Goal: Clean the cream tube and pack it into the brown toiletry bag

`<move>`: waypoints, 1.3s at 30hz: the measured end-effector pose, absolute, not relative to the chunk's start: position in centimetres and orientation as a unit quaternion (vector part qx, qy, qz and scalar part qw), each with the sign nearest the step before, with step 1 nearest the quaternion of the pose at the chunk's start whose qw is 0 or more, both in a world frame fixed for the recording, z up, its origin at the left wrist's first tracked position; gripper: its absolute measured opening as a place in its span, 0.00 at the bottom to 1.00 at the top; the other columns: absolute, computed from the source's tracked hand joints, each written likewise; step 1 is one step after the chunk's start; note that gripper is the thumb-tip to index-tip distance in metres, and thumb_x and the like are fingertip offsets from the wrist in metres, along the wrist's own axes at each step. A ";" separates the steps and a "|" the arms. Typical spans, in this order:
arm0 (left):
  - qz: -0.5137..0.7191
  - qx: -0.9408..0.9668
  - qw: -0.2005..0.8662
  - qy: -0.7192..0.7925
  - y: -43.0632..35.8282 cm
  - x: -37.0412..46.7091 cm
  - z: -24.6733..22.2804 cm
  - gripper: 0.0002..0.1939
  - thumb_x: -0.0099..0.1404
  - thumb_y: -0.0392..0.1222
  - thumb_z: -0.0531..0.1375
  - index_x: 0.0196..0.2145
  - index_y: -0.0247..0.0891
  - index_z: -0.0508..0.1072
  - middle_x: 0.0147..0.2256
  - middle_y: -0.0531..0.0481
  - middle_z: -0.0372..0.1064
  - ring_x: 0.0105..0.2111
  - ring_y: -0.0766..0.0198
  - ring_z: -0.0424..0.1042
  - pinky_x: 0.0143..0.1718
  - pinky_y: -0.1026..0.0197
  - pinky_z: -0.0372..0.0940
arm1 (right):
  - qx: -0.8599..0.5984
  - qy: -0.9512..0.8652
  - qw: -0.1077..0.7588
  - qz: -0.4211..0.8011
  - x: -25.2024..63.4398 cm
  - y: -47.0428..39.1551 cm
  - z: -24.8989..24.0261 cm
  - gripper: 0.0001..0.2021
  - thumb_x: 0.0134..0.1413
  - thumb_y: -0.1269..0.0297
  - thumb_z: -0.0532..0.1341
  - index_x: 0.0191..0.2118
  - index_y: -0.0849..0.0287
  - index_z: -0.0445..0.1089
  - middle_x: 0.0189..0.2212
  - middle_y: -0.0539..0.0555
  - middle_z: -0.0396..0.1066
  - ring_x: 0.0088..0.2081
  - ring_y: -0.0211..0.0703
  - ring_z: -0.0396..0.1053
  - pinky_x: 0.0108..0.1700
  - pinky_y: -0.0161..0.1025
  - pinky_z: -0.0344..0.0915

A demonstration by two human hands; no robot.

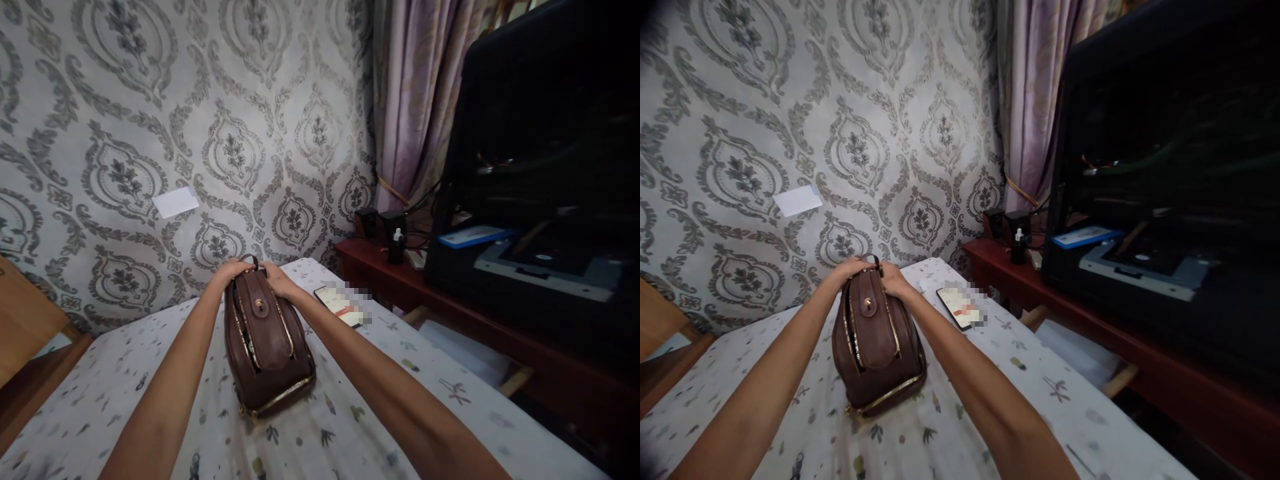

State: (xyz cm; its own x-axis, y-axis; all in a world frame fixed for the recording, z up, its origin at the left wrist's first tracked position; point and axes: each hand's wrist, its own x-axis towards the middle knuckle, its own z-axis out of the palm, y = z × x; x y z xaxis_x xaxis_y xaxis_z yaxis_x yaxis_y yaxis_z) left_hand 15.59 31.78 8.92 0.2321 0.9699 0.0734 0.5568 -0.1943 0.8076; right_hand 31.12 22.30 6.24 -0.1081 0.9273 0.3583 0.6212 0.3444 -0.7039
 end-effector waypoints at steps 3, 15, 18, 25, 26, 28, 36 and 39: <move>0.263 0.719 0.358 0.535 31.6 16.0 9.0 0.10 0.42 0.44 0.69 0.20 0.37 0.74 0.19 0.47 0.71 0.21 0.57 0.70 0.25 0.58 0.63 | -0.538 -0.705 0.416 0.203 31.3 20.7 5.7 0.21 0.53 0.66 0.61 0.54 0.62 0.69 0.54 0.60 0.72 0.54 0.52 0.68 0.56 0.44 0.63; 0.283 0.761 0.315 0.491 30.9 15.9 9.5 0.08 0.44 0.42 0.67 0.18 0.37 0.74 0.18 0.53 0.68 0.22 0.62 0.65 0.27 0.61 0.58 | -0.527 -0.692 0.442 0.219 30.9 18.8 5.9 0.24 0.54 0.69 0.59 0.57 0.62 0.69 0.59 0.61 0.68 0.62 0.53 0.61 0.64 0.47 0.55; 0.308 0.756 0.311 0.486 30.8 15.9 9.2 0.08 0.44 0.44 0.67 0.19 0.37 0.74 0.18 0.53 0.67 0.22 0.63 0.65 0.27 0.61 0.58 | -0.523 -0.694 0.445 0.216 31.0 18.6 6.0 0.23 0.54 0.69 0.60 0.56 0.60 0.70 0.57 0.59 0.70 0.60 0.51 0.64 0.62 0.46 0.57; 0.352 0.737 0.324 0.477 30.3 15.8 9.0 0.14 0.43 0.50 0.68 0.20 0.37 0.73 0.19 0.53 0.67 0.23 0.63 0.65 0.27 0.61 0.59 | -0.527 -0.701 0.438 0.201 31.0 17.6 6.7 0.15 0.60 0.67 0.57 0.50 0.59 0.75 0.51 0.59 0.74 0.53 0.49 0.69 0.56 0.42 0.62; 0.356 0.737 0.324 0.474 30.2 15.7 9.0 0.14 0.42 0.50 0.68 0.19 0.37 0.73 0.19 0.53 0.67 0.23 0.63 0.65 0.27 0.62 0.59 | -0.527 -0.702 0.435 0.200 31.0 17.5 6.8 0.14 0.60 0.67 0.57 0.48 0.59 0.76 0.51 0.59 0.75 0.54 0.50 0.69 0.57 0.42 0.62; 0.364 0.737 0.325 0.468 30.0 15.7 9.0 0.15 0.42 0.51 0.68 0.19 0.37 0.72 0.19 0.53 0.67 0.23 0.63 0.65 0.27 0.62 0.58 | -0.528 -0.703 0.432 0.200 31.0 17.6 6.8 0.13 0.60 0.67 0.57 0.46 0.58 0.77 0.51 0.58 0.75 0.58 0.51 0.67 0.58 0.42 0.61; 0.383 0.736 0.336 0.446 29.7 15.5 8.7 0.17 0.42 0.54 0.67 0.21 0.37 0.73 0.21 0.52 0.68 0.24 0.63 0.66 0.29 0.62 0.60 | -0.543 -0.699 0.418 0.203 31.0 17.7 6.7 0.17 0.61 0.63 0.57 0.51 0.56 0.76 0.57 0.58 0.72 0.64 0.54 0.61 0.63 0.44 0.58; 0.387 0.737 0.338 0.438 29.5 15.4 8.7 0.18 0.42 0.55 0.68 0.21 0.37 0.73 0.21 0.52 0.69 0.25 0.62 0.67 0.29 0.62 0.60 | -0.544 -0.699 0.418 0.203 31.0 17.6 6.7 0.17 0.61 0.63 0.57 0.52 0.56 0.76 0.57 0.58 0.71 0.64 0.53 0.61 0.62 0.44 0.58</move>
State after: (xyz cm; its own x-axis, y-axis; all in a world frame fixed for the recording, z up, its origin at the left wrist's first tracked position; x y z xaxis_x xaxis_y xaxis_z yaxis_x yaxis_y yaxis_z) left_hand 15.37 29.51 8.73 0.3165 0.9082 0.2739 0.3848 -0.3868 0.8380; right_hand 30.98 17.59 6.75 -0.0590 0.9302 0.3624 0.5905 0.3252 -0.7386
